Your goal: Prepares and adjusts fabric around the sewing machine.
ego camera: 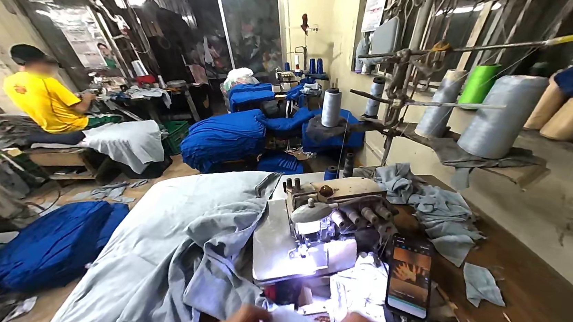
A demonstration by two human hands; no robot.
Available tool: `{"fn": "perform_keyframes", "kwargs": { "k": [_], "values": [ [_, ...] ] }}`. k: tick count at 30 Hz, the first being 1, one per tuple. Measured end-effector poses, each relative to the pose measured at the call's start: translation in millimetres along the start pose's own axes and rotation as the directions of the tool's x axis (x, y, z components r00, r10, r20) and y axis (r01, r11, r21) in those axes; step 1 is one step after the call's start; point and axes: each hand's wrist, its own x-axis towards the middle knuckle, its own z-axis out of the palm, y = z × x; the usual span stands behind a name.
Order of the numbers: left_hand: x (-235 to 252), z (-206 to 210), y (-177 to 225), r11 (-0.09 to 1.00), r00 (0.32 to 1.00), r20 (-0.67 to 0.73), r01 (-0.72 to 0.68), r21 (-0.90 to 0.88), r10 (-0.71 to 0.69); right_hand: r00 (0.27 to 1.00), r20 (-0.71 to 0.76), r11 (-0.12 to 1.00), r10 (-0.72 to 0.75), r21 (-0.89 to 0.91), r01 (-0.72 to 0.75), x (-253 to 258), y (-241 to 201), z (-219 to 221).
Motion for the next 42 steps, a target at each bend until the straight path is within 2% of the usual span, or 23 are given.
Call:
{"fn": "perform_keyframes", "kwargs": {
  "k": [1, 2, 4, 8, 12, 17, 21, 24, 28, 31, 36, 39, 42],
  "values": [
    [2, 16, 3, 0.986, 0.985, -0.171, 0.03, 0.161, -0.002, 0.981, -0.192, 0.993, -0.018, -0.116, -0.005, 4, 1, 13],
    [4, 28, 4, 0.971, 0.966, -0.26, 0.06, 0.233, 0.003, 0.95, -0.31, 0.981, -0.05, -0.191, -0.011, 10, 3, 22],
    [4, 40, 4, 0.975, 0.964, -0.265, 0.069, 0.212, -0.011, 0.931, -0.354, 0.963, -0.093, -0.269, -0.006, 16, 9, 27],
    [-3, 33, -8, 0.996, 0.995, -0.091, 0.042, 0.085, -0.034, 0.984, -0.1, 0.892, -0.147, -0.442, 0.089, 14, 21, 10],
    [-18, 34, -17, 0.996, 0.996, -0.079, 0.035, 0.081, -0.029, 0.978, 0.063, 0.815, -0.199, -0.543, 0.201, 7, 28, 7],
    [-37, 40, -28, 0.997, 0.993, -0.108, 0.057, 0.057, -0.05, 0.98, 0.06, 0.861, -0.189, -0.47, 0.195, -5, 45, 18],
    [-48, 42, -36, 0.996, 0.993, -0.074, 0.091, -0.021, -0.093, 0.993, 0.06, 0.892, -0.102, -0.436, 0.118, -14, 47, 25],
    [-54, 41, -43, 0.988, 0.991, -0.006, 0.137, -0.07, -0.137, 0.99, 0.142, 0.891, -0.011, -0.447, 0.074, -20, 54, 28],
    [-69, 43, -52, 0.934, 0.951, 0.134, 0.3, -0.196, -0.277, 0.982, 0.183, 0.903, 0.053, -0.428, 0.031, -25, 61, 28],
    [-79, 46, -53, 0.889, 0.917, 0.099, 0.399, -0.224, -0.386, 0.976, 0.195, 0.906, 0.092, -0.423, -0.001, -21, 64, 31],
    [-72, 37, -49, 0.874, 0.892, 0.019, 0.446, -0.19, -0.451, 0.916, 0.328, 0.905, 0.23, -0.418, -0.078, 3, 56, 26],
    [-57, 26, -49, 0.868, 0.873, 0.001, 0.484, -0.109, -0.487, 0.839, 0.411, 0.903, 0.358, -0.381, -0.198, 29, 51, 21],
    [-43, 17, -68, 0.834, 0.828, 0.104, 0.551, 0.025, -0.551, 0.725, 0.471, 0.848, 0.503, -0.432, -0.308, 61, 64, 23]
  ]
}}
